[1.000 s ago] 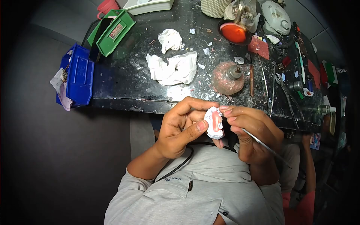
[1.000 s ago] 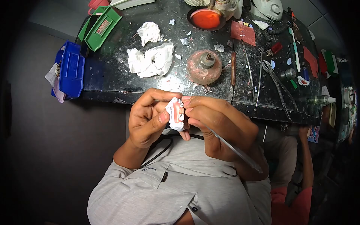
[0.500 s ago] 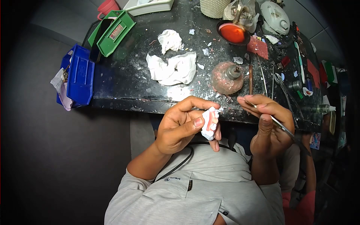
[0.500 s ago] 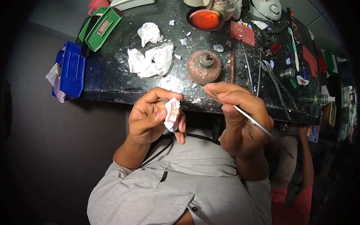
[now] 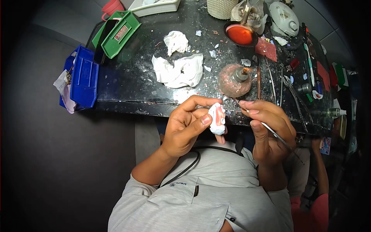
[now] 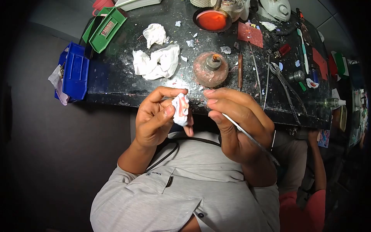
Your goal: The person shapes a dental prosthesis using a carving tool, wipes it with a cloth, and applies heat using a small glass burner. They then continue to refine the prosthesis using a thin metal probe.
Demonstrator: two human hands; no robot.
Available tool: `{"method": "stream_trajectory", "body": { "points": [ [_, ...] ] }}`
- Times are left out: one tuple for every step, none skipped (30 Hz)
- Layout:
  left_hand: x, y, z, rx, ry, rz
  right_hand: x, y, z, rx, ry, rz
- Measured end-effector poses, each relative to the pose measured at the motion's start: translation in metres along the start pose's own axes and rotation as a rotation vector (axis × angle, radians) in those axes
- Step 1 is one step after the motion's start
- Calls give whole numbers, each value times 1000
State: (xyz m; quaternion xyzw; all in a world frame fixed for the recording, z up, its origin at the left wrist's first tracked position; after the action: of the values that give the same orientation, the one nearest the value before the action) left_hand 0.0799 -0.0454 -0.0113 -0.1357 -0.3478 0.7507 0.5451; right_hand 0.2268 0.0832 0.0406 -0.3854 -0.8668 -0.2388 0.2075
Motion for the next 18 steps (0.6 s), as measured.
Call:
{"method": "stream_trajectory", "body": {
  "points": [
    [0, 1, 0, 94, -55, 17, 0, 0, 0, 0, 0, 1],
    [-1, 0, 2, 115, -73, 38, -1, 0, 0, -24, -1, 3],
    [-2, -2, -1, 115, -73, 37, -1, 0, 0, -49, -2, 5],
    [-3, -3, -2, 185, -144, 61, -1, 0, -1, -49, -2, 6],
    [-3, -4, -2, 255, -216, 85, -1, -1, -3, -68, 8, -11],
    [-3, -4, -1, 277, -239, 64, -1, -2, -4, -86, 19, -28],
    [-4, -4, -1, 277, -237, 63, -1, -3, -6, -86, 18, -27],
    [-6, -3, -2, 347, -273, 46, -2, -6, -8, -99, 26, -49],
    [-8, -4, -1, 416, -308, 28, -3, -7, -9, -112, 32, -71],
    [-9, -6, -3, 416, -306, 27, -4, -8, -9, -113, 45, -103],
    [-9, -8, -3, 381, -335, 25, -5, -10, -10, -113, 43, -102],
    [-9, -9, -3, 346, -365, 23, -5, -12, -11, -126, 65, -102],
    [-10, -9, -4, 346, -364, 22, -6, -15, -13, -138, 85, -104],
    [-11, -7, -4, 393, -388, 14, -5, -17, -13, -132, 104, -98],
    [-12, -6, -4, 441, -412, 8, -5, -17, -12, -131, 104, -98],
    [-12, -6, -4, 442, -412, 8, -5, -18, -11, -130, 119, -105],
    [-12, -7, -5, 444, -426, 14, -5, -19, -11, -129, 134, -113],
    [-13, -7, -5, 445, -441, 19, -6, -20, -11, -129, 134, -113]
  ]
}}
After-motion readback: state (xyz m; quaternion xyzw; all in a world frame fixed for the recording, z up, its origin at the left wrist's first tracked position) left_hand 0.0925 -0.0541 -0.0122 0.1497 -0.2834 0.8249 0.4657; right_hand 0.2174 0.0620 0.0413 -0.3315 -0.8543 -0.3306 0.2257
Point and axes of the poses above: each hand's wrist, its own x-axis towards the middle knuckle, its own y-axis out of the back of the hand, z = x × y, the point moved 3 cm from there along x, towards the middle knuckle, and after that the axes turned 8 degrees about -y, right-handed, at the moved point
